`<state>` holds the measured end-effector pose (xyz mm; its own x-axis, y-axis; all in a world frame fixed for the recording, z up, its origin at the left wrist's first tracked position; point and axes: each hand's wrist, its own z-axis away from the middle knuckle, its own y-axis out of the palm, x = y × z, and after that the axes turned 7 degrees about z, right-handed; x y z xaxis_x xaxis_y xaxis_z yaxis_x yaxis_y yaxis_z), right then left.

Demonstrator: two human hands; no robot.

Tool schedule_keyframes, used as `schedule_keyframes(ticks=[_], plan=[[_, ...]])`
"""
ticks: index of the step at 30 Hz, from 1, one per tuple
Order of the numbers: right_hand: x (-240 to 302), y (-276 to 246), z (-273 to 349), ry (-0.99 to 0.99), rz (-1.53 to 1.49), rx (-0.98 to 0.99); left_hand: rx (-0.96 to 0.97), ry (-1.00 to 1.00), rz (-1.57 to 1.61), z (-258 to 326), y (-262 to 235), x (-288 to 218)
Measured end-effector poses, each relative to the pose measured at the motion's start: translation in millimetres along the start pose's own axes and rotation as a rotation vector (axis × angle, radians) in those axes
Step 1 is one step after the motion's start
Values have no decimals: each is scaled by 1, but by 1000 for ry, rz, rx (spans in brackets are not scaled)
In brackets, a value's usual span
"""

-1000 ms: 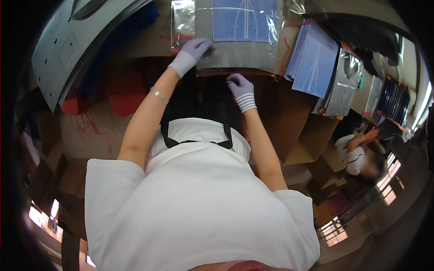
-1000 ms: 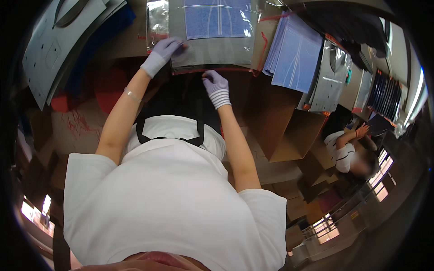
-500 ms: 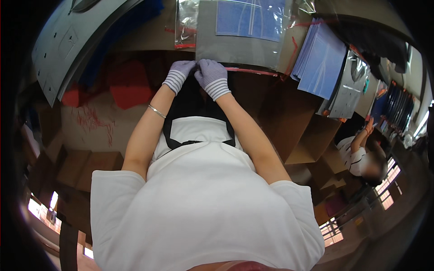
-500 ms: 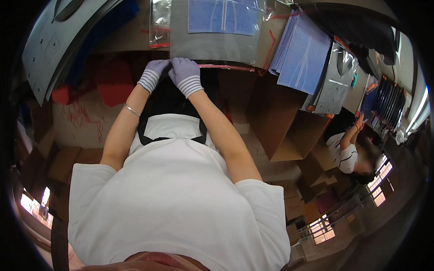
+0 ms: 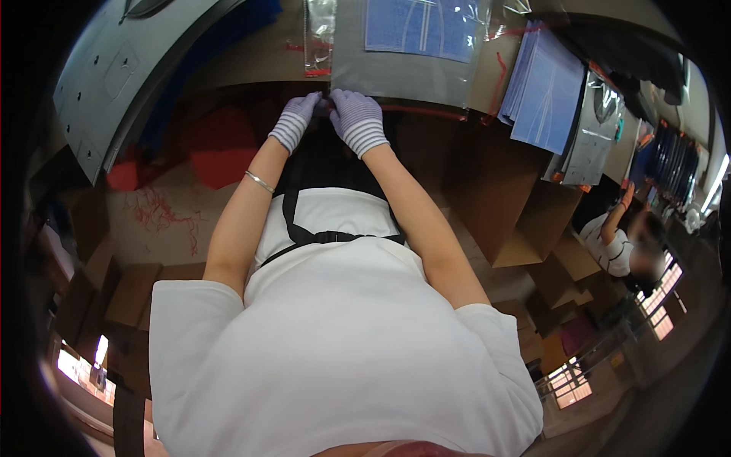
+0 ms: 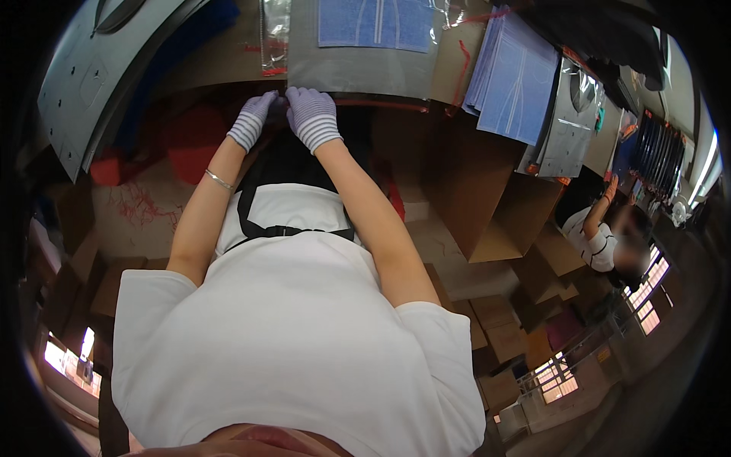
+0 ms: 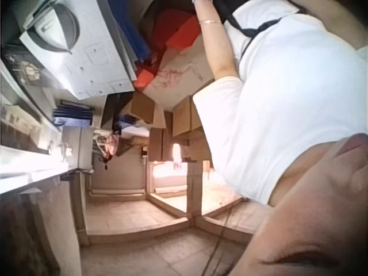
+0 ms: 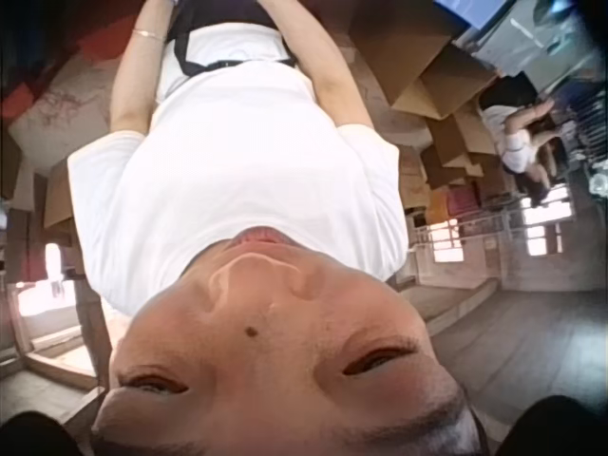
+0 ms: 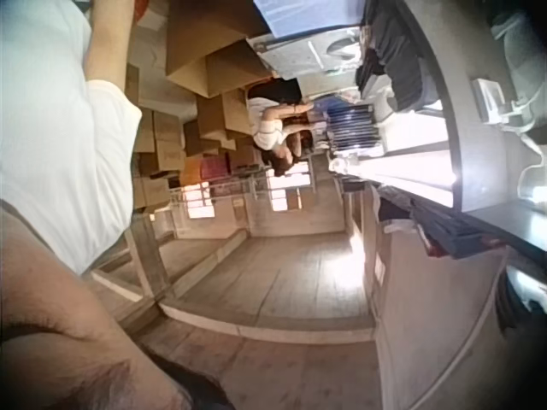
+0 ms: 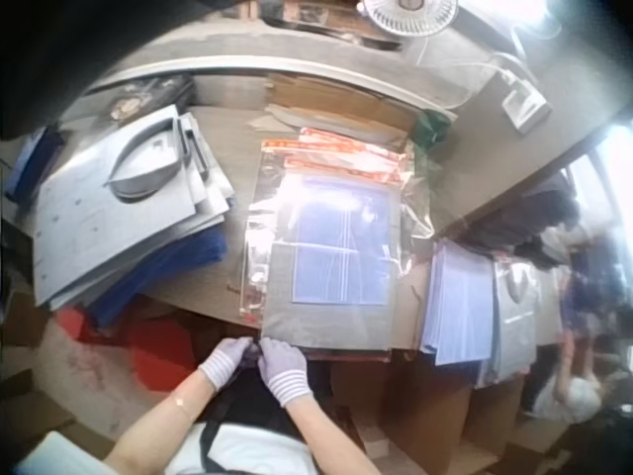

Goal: Packaging folded shirts into plastic bags and placing them into a shipping box.

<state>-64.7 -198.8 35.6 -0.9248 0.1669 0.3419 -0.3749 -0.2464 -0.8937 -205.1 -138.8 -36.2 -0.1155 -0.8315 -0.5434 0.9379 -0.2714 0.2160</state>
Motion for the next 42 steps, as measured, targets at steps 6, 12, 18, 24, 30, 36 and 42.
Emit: schedule_keyframes(ticks=[6, 12, 18, 24, 30, 36, 42], plan=[[10, 4, -14, 133, -37, 113, 44, 94, -323, -3, 3, -9], [-26, -29, 23, 268, -327, -99, -10, 173, -339, 7, 8, -22], [-304, -64, 325, 1286, -38, -623, 122, -187, 264, 4, -3, -18], [-204, 19, 287, 964, -340, 126, 525, -106, 377, 13, 1, 3], [-73, -15, 58, 253, -1317, 83, 767, 66, 1297, -2, 21, -29], [-183, -47, 10, 879, -1241, 62, 512, 246, 1011, -3, 35, -81], [-192, -104, -50, 690, -495, -468, 675, 194, 1025, -21, 14, -67]])
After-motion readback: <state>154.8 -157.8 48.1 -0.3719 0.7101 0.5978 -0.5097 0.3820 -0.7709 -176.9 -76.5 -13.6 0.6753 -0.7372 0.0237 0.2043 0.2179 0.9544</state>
